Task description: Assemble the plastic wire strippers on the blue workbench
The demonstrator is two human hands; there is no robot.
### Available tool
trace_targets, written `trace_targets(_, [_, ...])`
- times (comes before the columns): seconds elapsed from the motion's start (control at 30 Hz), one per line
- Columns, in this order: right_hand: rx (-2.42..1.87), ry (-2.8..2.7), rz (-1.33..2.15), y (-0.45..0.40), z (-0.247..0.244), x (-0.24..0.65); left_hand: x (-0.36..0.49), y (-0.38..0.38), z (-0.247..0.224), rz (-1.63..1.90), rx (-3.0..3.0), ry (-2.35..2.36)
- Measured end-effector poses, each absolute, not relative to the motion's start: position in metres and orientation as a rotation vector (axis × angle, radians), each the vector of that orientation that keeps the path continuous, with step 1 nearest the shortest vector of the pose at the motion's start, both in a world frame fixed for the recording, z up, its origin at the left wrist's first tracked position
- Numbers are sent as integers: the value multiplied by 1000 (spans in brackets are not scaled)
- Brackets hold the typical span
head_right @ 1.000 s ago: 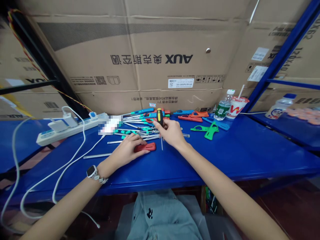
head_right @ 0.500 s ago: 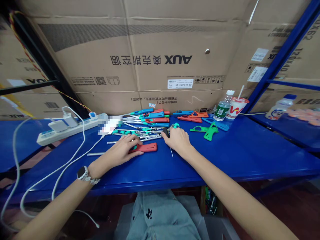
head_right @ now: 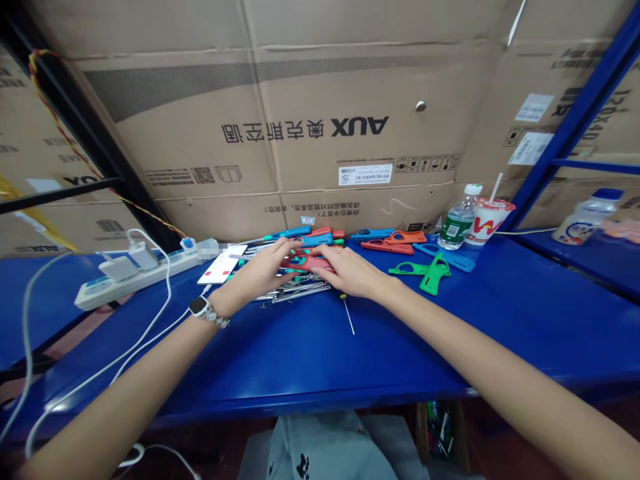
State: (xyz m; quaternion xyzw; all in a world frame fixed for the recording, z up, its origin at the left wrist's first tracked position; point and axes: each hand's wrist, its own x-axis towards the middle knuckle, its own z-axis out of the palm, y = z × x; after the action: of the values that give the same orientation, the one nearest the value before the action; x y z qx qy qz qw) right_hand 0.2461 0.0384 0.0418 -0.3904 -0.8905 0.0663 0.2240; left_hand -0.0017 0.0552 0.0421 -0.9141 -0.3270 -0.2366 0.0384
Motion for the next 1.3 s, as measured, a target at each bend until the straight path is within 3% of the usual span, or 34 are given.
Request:
trace_targets(0.5, [-1330,-2429,-59,176,49,252,-5,179,18,-831,-2614,-1395])
trace_targets(0.8, [-1361,-2303,28,164,30,267,-9,166,2,-798,-2603,-1367])
trace_targets(1.3, [-1380,-2071,-19,101,8,297,34,137,23,-853,-2621,-1149])
